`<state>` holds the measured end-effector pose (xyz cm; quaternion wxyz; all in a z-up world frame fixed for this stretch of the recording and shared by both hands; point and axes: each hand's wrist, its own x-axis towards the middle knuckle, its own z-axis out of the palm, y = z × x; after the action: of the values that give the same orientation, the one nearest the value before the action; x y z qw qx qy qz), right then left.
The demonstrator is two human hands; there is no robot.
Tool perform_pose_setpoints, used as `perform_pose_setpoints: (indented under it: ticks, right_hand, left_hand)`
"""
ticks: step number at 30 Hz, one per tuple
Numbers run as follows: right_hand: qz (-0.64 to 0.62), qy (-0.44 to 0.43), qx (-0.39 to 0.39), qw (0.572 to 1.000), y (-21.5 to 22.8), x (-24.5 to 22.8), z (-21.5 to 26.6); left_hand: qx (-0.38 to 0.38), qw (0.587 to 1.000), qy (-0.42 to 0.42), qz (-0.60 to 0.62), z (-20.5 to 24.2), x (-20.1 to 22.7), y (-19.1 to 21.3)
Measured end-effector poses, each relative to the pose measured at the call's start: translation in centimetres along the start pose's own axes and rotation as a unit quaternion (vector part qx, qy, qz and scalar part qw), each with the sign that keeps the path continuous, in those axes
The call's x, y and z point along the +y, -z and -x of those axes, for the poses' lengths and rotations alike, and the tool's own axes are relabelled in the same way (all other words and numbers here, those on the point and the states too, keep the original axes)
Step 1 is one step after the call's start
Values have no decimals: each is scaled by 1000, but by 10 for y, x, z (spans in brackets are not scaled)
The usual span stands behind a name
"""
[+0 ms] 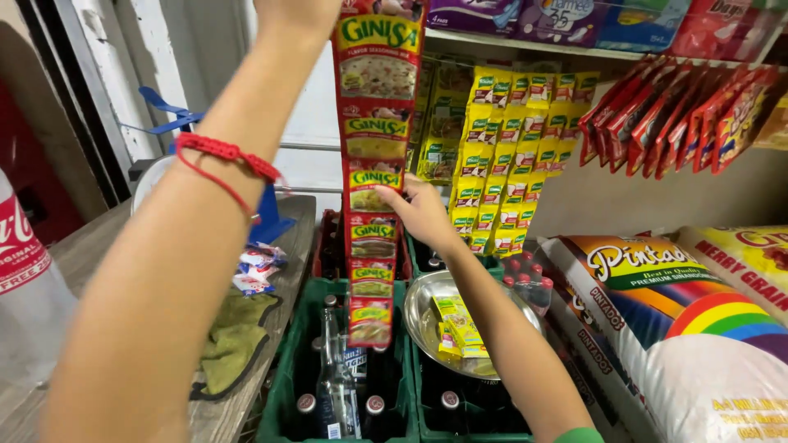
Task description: The person organizes various grocery items on a small store shelf. They arrange yellow packets, red packets, and white packets into neat vertical rows, occasionally placing items into a metal bowl on the counter. The person also handles a large bottle of Coca-Cola and a packet of oyster sauce during the process.
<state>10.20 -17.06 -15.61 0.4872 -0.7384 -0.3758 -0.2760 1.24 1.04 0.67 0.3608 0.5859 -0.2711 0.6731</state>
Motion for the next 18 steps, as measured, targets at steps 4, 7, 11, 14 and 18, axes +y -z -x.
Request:
perform_pose_setpoints:
  ticks: [4, 7, 11, 14, 18]
  right_hand:
    - [-22, -27, -25, 999, 9, 6, 12]
    - [-36, -63, -2, 997, 7, -13, 28]
    - [-29, -117, -29, 992, 21, -18, 26]
    - [-66, -95, -48, 992, 28, -33, 28]
    - [-54, -126, 50, 989, 38, -65, 18]
  left_hand:
    - [-7, 999, -41, -18, -2, -10, -6]
    - [-9, 996, -77, -36, -10, -21, -10]
    - [-15, 993, -106, -46, -34, -50, -44]
    - [-73, 995, -68, -20, -21, -37, -45]
    - [-106, 994, -29, -21, -9, -35, -52]
